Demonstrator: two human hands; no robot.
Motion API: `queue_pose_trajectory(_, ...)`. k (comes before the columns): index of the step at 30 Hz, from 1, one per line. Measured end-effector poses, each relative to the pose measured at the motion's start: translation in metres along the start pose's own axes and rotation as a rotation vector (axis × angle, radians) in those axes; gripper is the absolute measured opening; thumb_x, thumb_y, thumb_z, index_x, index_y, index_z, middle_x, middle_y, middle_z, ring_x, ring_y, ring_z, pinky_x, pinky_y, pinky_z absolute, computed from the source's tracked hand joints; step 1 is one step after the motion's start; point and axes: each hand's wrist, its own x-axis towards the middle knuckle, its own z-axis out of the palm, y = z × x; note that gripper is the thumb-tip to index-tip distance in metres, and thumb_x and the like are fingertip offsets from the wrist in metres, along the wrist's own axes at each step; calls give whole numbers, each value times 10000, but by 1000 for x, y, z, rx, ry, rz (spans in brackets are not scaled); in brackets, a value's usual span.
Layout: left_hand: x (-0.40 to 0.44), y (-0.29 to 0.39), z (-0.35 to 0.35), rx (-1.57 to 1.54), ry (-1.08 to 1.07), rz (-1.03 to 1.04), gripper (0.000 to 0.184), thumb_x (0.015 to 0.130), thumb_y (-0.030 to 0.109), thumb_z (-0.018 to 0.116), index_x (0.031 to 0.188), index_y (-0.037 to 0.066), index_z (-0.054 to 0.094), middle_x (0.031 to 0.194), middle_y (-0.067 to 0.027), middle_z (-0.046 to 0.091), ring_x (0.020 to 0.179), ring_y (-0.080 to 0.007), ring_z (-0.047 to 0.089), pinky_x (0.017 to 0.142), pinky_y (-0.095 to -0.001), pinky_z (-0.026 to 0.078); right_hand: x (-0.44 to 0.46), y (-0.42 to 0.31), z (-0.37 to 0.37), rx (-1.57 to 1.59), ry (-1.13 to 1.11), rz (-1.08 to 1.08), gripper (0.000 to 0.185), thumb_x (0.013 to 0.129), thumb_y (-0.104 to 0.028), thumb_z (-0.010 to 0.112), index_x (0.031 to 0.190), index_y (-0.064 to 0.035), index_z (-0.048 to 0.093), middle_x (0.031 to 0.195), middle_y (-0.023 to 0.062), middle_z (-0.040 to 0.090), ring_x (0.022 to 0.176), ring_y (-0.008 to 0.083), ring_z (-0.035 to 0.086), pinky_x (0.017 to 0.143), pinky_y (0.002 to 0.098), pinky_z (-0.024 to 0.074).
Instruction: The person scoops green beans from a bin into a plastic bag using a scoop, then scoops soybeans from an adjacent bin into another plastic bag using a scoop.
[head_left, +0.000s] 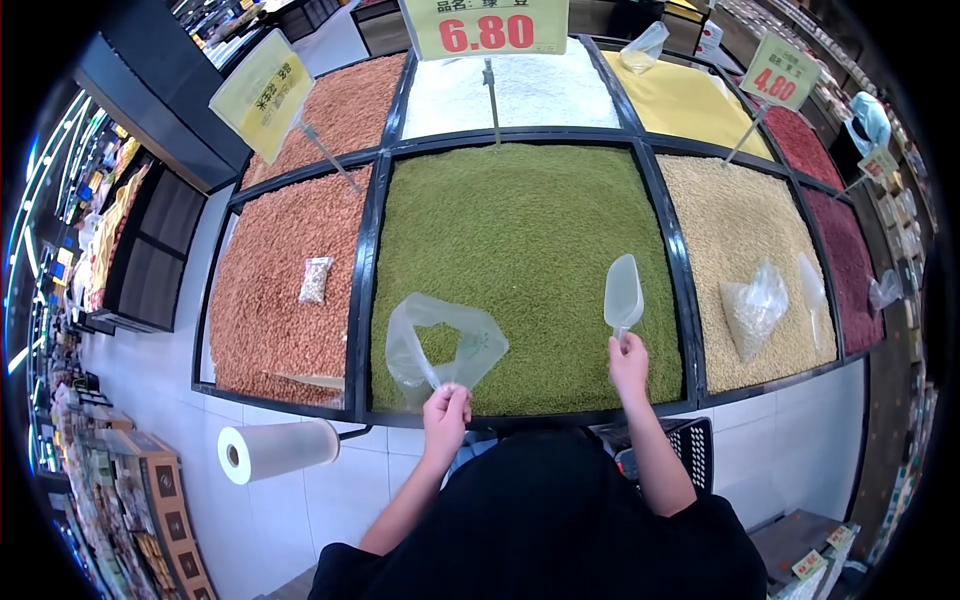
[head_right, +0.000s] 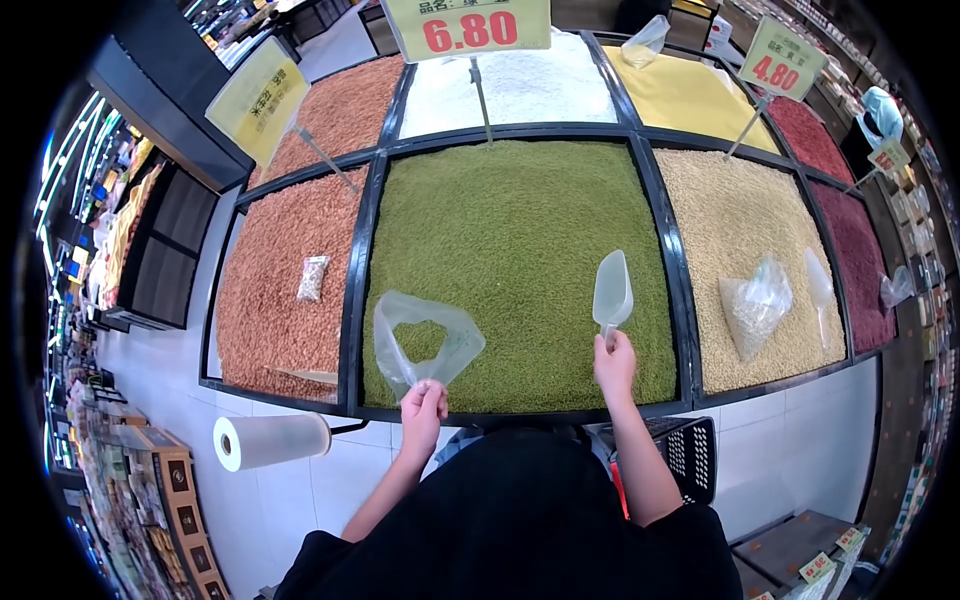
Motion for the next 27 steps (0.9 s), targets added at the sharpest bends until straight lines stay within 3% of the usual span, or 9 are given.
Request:
queue_pose_trajectory(2,0,1,2,-2,0,8,197,1041,146,564,886,35,613,682,25,528,562,-51,479,520,-214,383,2,0,2,8,-11,0,256,973,-183,660,1103,36,627,742,46,655,529,96,567,484,281,443)
queue_pose_trajectory(5,1,0,2,5,-3,11,199,1041,146,567,884,33,615,678,24,531,560,-53,485,519,-214,384,-1,-24,3,75,-68,93,291,951,-205,678,1106,39,641,764,106,691,608,168,645,573,341,499)
queue_pose_trajectory(7,2,-1,4,5,6,11,200,1040,146,567,882,32,614,677,24,531,557,-53,485,517,-215,383,0,-29,8,166,-98,141,239,992,-192,640,1099,21,614,751,40,658,531,91,572,475,266,441)
queue_pose_trajectory(27,3,-3,7,49,40,7,211,1040,138,563,871,20,611,660,22,528,559,-49,479,520,-220,376,-4,-68,9,616,-324,269,239,1041,-230,568,1162,-27,598,832,32,635,589,94,580,510,232,448)
